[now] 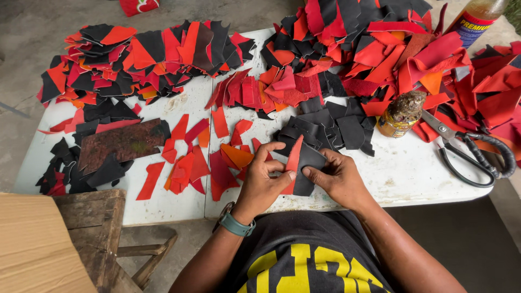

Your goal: The person repeatedly picks red and black foam pieces from a table, aligns them, and presses them together to form paired units. The person handles the pieces one at a time and places the assembled pairs back on the table among other pieces.

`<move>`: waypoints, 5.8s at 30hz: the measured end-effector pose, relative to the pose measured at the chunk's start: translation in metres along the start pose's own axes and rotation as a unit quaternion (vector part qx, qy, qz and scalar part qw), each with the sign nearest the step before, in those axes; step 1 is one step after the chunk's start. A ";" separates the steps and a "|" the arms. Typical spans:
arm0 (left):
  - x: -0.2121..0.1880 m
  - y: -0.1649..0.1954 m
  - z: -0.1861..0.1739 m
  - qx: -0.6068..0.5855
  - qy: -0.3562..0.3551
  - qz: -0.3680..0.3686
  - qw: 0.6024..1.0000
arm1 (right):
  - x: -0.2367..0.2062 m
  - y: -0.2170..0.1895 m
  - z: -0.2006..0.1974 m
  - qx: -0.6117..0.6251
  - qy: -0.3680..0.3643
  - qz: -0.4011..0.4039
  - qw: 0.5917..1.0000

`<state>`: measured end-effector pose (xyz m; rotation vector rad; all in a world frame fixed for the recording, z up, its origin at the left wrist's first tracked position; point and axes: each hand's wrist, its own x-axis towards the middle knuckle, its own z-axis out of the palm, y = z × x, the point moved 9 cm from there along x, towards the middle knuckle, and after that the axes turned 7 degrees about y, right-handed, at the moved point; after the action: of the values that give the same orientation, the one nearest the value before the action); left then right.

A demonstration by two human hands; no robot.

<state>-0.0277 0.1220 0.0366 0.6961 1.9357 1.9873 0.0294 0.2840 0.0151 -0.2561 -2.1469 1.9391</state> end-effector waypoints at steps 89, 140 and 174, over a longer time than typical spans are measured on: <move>0.029 -0.022 0.011 0.469 -0.075 0.083 0.876 | -0.023 0.000 0.026 -0.506 -0.110 -0.114 0.848; 0.026 -0.008 0.011 -0.067 0.045 0.062 0.995 | 0.011 -0.003 0.001 0.221 0.079 0.027 0.972; 0.081 0.040 -0.158 0.296 0.193 0.199 0.914 | 0.038 -0.049 -0.027 -0.337 0.060 -0.205 0.917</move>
<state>-0.1731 0.0268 0.0900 0.9544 2.8991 1.8400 0.0021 0.3153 0.0681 -0.0266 -2.4586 0.8972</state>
